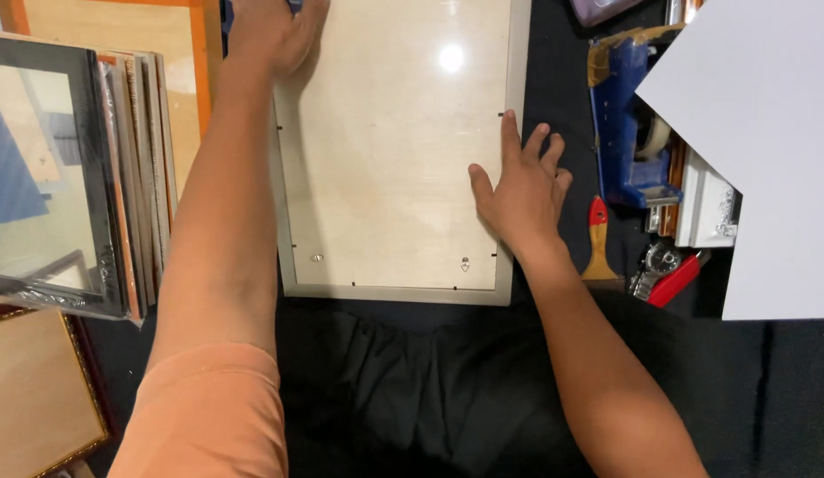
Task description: Cleaning the back surfaces of multiple picture frames using a cloth and cleaning solution.
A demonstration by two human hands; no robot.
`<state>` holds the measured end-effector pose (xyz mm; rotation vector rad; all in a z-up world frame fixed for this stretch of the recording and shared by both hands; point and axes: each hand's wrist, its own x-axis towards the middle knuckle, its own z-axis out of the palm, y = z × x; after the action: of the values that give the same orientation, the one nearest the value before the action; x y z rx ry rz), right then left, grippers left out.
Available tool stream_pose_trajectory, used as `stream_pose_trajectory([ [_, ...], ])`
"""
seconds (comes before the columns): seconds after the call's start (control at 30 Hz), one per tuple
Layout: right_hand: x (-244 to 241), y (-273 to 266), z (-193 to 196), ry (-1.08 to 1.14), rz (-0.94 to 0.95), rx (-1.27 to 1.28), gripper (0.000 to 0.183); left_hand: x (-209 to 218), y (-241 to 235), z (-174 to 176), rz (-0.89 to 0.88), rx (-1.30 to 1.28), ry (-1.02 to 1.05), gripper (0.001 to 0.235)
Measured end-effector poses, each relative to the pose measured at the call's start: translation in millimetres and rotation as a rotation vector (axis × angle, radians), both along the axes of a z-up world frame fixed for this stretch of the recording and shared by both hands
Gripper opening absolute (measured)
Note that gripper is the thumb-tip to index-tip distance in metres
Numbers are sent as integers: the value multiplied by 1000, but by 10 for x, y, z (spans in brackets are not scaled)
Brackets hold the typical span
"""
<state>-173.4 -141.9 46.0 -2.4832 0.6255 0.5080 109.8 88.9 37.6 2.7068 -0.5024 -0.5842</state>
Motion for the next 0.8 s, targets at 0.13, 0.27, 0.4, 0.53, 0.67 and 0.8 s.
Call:
stream_pose_trajectory([
  [0.13,-2,-12,36,59,-7,50,77,-517,364,-101,-82,74,-47,89],
  [0.27,-46,-45,106,102,9,102,77,-1568,500,388,-59,254,187,106],
  [0.4,-155,-62,265,112,-1,173,75,-2410,833,482,-23,234,308,110],
  [0.53,-341,-83,90,52,-15,181,70,-3024,997,496,26,387,417,122],
  [0.67,-404,-121,-184,-60,-113,191,71,-3425,998,350,-10,580,507,131],
  [0.8,-383,-69,-378,-104,-192,239,69,-3728,491,546,-125,641,513,129],
])
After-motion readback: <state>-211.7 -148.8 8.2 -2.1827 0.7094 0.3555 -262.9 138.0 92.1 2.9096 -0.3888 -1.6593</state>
